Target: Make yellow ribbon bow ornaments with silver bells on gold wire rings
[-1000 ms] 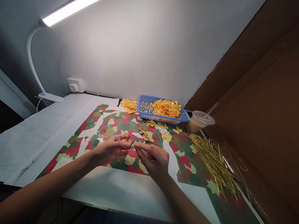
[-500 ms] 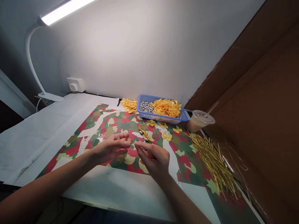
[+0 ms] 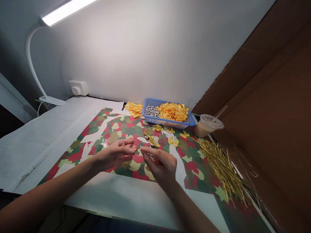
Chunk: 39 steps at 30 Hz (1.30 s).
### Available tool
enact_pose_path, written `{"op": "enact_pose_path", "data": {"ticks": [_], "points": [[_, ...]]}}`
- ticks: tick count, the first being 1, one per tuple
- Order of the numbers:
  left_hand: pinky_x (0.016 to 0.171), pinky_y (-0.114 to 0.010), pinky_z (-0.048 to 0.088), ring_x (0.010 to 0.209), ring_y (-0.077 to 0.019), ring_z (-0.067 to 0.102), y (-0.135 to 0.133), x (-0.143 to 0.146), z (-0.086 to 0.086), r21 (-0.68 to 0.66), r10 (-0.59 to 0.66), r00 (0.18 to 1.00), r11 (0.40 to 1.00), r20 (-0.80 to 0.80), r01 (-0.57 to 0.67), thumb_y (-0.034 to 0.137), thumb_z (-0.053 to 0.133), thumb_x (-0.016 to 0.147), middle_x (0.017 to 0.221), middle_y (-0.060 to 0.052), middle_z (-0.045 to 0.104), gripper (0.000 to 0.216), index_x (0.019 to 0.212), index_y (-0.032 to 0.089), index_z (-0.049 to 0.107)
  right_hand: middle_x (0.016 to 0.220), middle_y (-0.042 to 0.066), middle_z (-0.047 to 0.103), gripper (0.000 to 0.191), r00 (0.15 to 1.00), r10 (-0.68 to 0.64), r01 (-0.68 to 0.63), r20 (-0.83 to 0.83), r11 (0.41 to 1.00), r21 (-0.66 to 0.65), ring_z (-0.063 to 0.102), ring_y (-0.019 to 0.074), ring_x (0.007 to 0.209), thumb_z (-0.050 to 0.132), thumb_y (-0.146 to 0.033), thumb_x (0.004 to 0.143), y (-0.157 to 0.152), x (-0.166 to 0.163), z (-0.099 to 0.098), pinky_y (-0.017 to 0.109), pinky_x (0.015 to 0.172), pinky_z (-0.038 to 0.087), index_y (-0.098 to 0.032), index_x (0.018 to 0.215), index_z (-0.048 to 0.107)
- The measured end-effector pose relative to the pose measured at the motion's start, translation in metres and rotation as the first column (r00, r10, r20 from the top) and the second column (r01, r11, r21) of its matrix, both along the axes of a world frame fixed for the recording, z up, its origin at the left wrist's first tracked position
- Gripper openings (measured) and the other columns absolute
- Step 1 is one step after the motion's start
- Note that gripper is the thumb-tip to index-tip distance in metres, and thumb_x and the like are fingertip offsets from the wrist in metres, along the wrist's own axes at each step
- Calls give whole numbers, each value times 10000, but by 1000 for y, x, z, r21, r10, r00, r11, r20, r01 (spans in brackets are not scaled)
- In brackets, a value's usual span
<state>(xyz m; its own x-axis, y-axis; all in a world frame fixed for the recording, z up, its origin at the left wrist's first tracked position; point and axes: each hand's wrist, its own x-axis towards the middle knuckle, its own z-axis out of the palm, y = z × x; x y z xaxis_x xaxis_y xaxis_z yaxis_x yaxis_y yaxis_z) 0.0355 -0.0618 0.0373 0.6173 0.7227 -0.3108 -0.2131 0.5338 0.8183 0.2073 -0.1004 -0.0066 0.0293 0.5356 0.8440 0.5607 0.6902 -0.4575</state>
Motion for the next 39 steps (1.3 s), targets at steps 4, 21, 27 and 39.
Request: {"op": "enact_pose_path", "data": {"ticks": [4,21,27,39], "points": [[515,-186,278,558,-61,363,0,0,-1,-4,-6,1000,1000,-9,6,246,860,485,601,65,463,437,625,180,452,464,-105,358,136,1000,-8,8,0,1000,1,296,47,372,663,-107,801,0,0,0,188,357,249,-220,863,707],[657,-214,378,651,-82,509,3,-2,-1,65,33,999,997,-4,-33,224,866,508,631,56,543,470,616,186,410,448,-102,390,97,999,-38,37,16,999,25,305,49,355,648,-155,833,0,1,1,194,350,261,-221,871,708],[638,-218,379,644,-86,529,3,-4,-2,64,26,1000,998,15,-26,186,854,543,632,60,545,387,714,178,507,455,-101,397,124,998,-54,53,30,998,42,308,50,354,664,-147,818,0,2,0,195,352,263,-239,888,708],[558,-175,336,633,-58,487,-2,2,-8,10,35,998,999,59,-36,243,871,542,741,33,563,395,722,172,527,445,-90,478,190,991,-86,68,103,985,161,372,62,360,662,-89,805,1,2,5,211,373,300,-241,912,697]]}}
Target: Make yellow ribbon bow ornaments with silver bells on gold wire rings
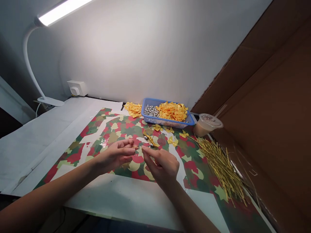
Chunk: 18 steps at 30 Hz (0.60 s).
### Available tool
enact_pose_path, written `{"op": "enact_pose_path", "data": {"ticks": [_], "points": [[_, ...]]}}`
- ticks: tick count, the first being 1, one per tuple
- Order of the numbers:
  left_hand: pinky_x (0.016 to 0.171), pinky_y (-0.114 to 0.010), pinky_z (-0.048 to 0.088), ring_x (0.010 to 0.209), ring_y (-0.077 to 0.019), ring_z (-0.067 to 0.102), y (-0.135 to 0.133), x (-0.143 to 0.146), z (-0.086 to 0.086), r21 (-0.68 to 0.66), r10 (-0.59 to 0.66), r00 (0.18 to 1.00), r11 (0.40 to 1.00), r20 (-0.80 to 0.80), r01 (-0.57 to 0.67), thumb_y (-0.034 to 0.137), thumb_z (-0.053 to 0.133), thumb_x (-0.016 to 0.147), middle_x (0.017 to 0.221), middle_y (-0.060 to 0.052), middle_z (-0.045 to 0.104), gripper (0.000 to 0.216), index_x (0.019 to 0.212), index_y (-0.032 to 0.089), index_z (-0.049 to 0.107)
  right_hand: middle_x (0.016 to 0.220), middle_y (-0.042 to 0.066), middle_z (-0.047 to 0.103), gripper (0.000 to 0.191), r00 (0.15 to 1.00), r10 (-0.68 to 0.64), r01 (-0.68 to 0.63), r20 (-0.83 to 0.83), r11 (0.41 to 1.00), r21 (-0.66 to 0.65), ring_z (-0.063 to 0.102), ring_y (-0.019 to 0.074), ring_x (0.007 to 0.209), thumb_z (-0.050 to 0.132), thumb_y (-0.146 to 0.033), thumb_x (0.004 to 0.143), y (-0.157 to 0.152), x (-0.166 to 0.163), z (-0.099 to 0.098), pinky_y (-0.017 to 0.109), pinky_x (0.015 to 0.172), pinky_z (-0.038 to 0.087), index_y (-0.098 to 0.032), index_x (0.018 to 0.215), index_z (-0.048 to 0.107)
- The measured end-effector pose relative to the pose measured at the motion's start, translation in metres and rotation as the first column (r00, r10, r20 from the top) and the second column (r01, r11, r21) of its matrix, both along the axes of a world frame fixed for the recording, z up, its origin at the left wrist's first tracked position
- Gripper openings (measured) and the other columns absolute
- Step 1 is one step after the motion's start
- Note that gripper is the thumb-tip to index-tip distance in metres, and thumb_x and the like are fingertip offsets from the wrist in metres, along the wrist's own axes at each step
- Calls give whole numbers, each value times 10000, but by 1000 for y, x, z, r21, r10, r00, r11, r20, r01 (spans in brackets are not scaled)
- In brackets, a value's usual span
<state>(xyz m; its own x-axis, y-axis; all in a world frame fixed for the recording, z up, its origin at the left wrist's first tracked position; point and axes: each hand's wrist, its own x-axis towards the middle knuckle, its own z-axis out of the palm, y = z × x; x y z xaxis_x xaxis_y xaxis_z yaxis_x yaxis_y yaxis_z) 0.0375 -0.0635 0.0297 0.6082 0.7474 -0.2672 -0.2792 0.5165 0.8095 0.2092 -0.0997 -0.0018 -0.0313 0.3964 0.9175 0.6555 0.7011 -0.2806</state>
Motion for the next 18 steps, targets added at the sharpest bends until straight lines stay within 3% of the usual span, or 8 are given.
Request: {"op": "enact_pose_path", "data": {"ticks": [7,9,10,11,13,15,16,18], "points": [[584,-206,350,661,-91,491,0,-1,2,109,23,1000,994,-14,-21,261,843,588,761,15,572,344,735,181,542,432,-88,500,185,999,-5,5,36,1000,10,398,62,345,659,-112,809,-1,1,4,208,378,315,-265,902,707],[676,-239,388,747,-122,520,-1,-5,4,252,63,997,966,-48,-49,202,813,624,863,-4,606,290,801,196,584,444,-88,470,169,1000,-14,14,18,1000,-6,371,60,353,658,-118,810,-1,2,3,205,379,305,-256,896,703],[730,-261,396,804,-146,532,-1,-7,5,388,104,990,920,-90,-61,178,786,649,915,-17,615,271,848,206,605,448,-90,441,162,1000,-18,18,4,1000,-19,351,59,358,654,-117,811,0,2,1,203,379,296,-249,896,697],[786,-285,396,868,-173,539,-2,-9,6,551,165,976,832,-141,-61,164,754,679,960,-30,619,257,893,214,620,452,-94,403,155,1000,-20,20,-12,999,-35,329,58,363,648,-114,813,0,2,0,200,377,286,-240,894,690],[894,-339,364,993,-226,534,-3,-12,8,842,356,907,539,-224,-4,176,692,736,1026,-59,620,223,946,224,634,464,-102,326,127,999,-13,10,-36,997,-71,289,56,374,635,-112,816,2,1,-2,191,375,266,-220,872,673],[964,-384,304,1067,-264,516,-3,-14,9,960,541,809,259,-232,102,213,676,757,1099,-83,612,173,926,229,643,480,-103,284,93,999,9,-13,-42,994,-109,266,53,382,621,-120,817,3,1,-4,183,375,256,-203,839,656],[978,-398,278,1088,-278,507,-3,-14,8,974,601,767,167,-225,155,230,683,754,1144,-91,602,155,905,231,648,486,-103,277,78,999,22,-27,-37,991,-129,259,52,386,615,-126,816,3,0,-4,180,375,253,-196,824,648],[990,-413,241,1131,-300,484,-2,-14,7,968,660,717,68,-225,242,247,696,742,1234,-91,575,137,874,242,661,491,-103,272,62,999,47,-49,-19,984,-172,255,52,391,604,-133,814,3,0,-3,174,377,255,-186,801,635]]}}
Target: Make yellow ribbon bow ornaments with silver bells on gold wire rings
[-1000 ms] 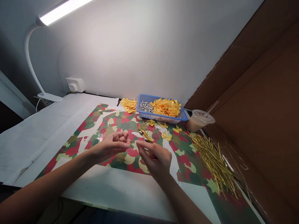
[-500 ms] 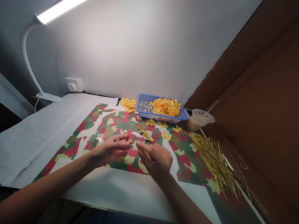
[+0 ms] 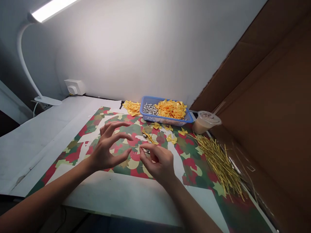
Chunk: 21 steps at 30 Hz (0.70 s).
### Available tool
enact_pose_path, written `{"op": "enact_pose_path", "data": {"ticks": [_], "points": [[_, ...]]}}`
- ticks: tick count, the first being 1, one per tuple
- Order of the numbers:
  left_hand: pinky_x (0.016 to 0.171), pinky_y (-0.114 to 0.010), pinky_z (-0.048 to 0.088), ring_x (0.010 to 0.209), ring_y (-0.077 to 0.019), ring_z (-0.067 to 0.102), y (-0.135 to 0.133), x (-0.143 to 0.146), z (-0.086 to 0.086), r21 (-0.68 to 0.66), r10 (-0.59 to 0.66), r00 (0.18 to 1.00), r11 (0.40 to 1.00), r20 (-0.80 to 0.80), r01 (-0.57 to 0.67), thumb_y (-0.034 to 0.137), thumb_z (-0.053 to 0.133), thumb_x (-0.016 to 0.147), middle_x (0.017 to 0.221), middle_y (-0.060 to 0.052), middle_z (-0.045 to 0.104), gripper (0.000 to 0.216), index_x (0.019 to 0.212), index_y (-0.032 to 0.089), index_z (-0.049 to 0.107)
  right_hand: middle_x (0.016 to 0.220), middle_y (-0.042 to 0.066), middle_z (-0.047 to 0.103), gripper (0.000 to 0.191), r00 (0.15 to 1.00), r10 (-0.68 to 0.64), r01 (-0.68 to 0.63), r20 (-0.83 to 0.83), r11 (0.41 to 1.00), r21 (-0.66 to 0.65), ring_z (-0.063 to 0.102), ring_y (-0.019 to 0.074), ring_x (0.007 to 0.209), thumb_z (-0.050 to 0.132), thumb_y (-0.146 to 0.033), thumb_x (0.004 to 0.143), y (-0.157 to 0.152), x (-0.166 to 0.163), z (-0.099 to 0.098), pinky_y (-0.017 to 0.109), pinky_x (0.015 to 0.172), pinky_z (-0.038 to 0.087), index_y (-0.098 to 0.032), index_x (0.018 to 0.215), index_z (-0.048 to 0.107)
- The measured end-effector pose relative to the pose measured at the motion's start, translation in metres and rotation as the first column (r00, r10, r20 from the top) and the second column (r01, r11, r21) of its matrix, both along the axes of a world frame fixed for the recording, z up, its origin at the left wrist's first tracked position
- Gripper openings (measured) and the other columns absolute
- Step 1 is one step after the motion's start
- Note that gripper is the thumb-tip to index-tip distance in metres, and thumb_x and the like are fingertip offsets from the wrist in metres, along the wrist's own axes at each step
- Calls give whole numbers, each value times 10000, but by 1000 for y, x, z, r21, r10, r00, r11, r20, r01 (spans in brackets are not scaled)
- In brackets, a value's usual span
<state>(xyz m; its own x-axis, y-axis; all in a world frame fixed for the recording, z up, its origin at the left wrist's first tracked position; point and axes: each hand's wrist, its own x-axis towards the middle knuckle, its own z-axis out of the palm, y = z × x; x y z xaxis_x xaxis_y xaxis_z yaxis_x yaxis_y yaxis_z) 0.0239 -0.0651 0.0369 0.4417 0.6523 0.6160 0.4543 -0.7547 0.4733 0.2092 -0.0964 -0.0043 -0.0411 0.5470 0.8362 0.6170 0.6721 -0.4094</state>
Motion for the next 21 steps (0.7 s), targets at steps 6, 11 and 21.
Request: {"op": "enact_pose_path", "data": {"ticks": [6,11,21], "points": [[1065,-480,141,1306,-331,341,6,-2,1,-267,-100,993,960,-61,80,231,665,766,1393,-61,484,25,779,247,679,499,-102,277,77,996,53,-46,71,995,-91,275,53,403,591,-107,795,-1,1,5,167,398,274,-175,762,602],[1084,-570,105,1331,-341,321,10,-5,1,-556,-157,986,825,-58,99,290,655,791,1389,-67,486,84,734,236,685,498,-100,289,65,989,105,-90,105,987,-136,281,57,403,580,-122,785,-1,1,4,176,404,266,-178,755,595],[1099,-553,208,1329,-329,372,11,-3,2,-617,-241,958,781,-155,97,293,660,754,1356,-44,543,79,723,232,698,491,-99,255,73,978,169,-135,123,960,-244,275,59,401,551,-146,784,-3,3,6,178,408,256,-186,730,578]]}}
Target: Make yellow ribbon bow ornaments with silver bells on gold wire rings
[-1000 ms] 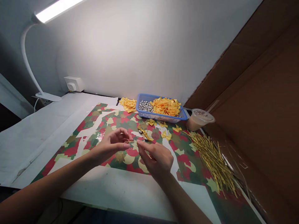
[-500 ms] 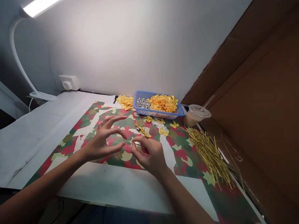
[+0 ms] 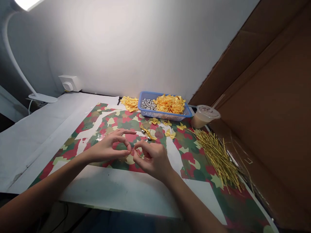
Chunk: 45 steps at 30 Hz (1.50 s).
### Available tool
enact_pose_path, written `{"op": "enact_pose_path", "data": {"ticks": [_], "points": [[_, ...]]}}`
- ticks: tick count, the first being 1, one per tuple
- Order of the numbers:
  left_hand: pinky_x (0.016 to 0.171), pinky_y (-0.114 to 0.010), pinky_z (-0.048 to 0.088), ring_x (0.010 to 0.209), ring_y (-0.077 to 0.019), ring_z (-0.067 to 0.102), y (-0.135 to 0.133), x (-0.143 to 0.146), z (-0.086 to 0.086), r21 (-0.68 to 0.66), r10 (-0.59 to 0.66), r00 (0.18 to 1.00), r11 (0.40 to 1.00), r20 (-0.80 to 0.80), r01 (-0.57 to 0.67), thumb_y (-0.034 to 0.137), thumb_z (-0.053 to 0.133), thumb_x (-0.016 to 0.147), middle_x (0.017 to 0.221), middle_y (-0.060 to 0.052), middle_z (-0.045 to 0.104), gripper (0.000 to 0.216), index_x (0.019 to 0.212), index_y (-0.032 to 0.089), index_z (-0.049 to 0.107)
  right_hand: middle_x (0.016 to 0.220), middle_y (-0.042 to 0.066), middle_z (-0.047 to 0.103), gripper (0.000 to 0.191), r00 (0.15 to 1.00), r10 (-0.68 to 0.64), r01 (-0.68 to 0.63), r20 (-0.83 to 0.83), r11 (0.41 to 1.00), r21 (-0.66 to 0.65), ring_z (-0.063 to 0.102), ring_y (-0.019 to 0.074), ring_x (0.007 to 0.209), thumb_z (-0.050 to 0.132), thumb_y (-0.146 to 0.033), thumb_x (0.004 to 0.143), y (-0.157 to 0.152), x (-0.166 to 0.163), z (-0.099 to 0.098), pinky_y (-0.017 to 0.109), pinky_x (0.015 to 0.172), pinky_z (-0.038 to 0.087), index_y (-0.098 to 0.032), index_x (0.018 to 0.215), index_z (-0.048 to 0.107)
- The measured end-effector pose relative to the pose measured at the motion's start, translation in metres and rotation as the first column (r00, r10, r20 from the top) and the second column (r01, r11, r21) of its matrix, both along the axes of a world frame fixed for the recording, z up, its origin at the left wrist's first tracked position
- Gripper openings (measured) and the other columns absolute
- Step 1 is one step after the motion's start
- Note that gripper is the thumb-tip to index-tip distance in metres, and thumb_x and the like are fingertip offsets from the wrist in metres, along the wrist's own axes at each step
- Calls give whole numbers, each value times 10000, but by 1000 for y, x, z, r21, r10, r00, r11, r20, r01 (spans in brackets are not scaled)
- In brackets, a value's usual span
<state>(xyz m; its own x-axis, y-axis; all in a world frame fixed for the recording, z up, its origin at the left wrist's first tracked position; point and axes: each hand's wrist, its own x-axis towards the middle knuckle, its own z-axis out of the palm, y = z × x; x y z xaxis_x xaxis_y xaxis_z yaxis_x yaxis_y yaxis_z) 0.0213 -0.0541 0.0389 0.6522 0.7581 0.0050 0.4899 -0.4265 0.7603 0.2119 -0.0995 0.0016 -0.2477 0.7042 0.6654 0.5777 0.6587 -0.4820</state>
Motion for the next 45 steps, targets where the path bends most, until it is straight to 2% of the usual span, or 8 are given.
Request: {"op": "enact_pose_path", "data": {"ticks": [6,11,18,27,45], "points": [[1132,-559,114,1310,-306,409,1,0,-3,-9,-13,1000,1000,-18,13,338,664,762,1364,-39,530,109,736,235,690,497,-93,255,78,1000,10,-10,8,1000,-16,282,61,405,545,-152,782,0,-1,-1,178,408,255,-188,726,587],[1138,-549,107,1279,-291,448,1,0,-3,-6,-35,999,999,-6,35,320,654,771,1359,-31,535,108,723,229,687,502,-92,254,76,1000,13,-13,13,1000,-24,291,60,406,558,-157,786,1,0,-4,181,415,258,-186,726,593],[1118,-538,174,1278,-293,454,2,0,-4,-37,-55,998,998,14,56,291,642,781,1349,-29,559,108,705,225,683,502,-92,262,82,1000,14,-13,23,1000,-22,293,60,411,556,-164,797,1,1,-5,184,419,261,-182,725,590],[1075,-501,275,1230,-279,496,4,-1,-4,-64,-59,997,996,51,62,344,620,807,1335,-36,574,162,729,227,702,491,-94,269,81,999,14,-13,38,1000,-25,294,58,401,563,-180,808,1,2,-3,183,413,261,-177,735,598],[1055,-470,325,1229,-291,509,5,-2,-4,-77,-65,995,995,70,70,356,647,795,1304,-57,603,167,739,223,730,479,-94,275,68,1000,4,-3,27,999,-38,284,66,403,578,-176,797,0,2,-3,192,409,258,-188,733,598]]}}
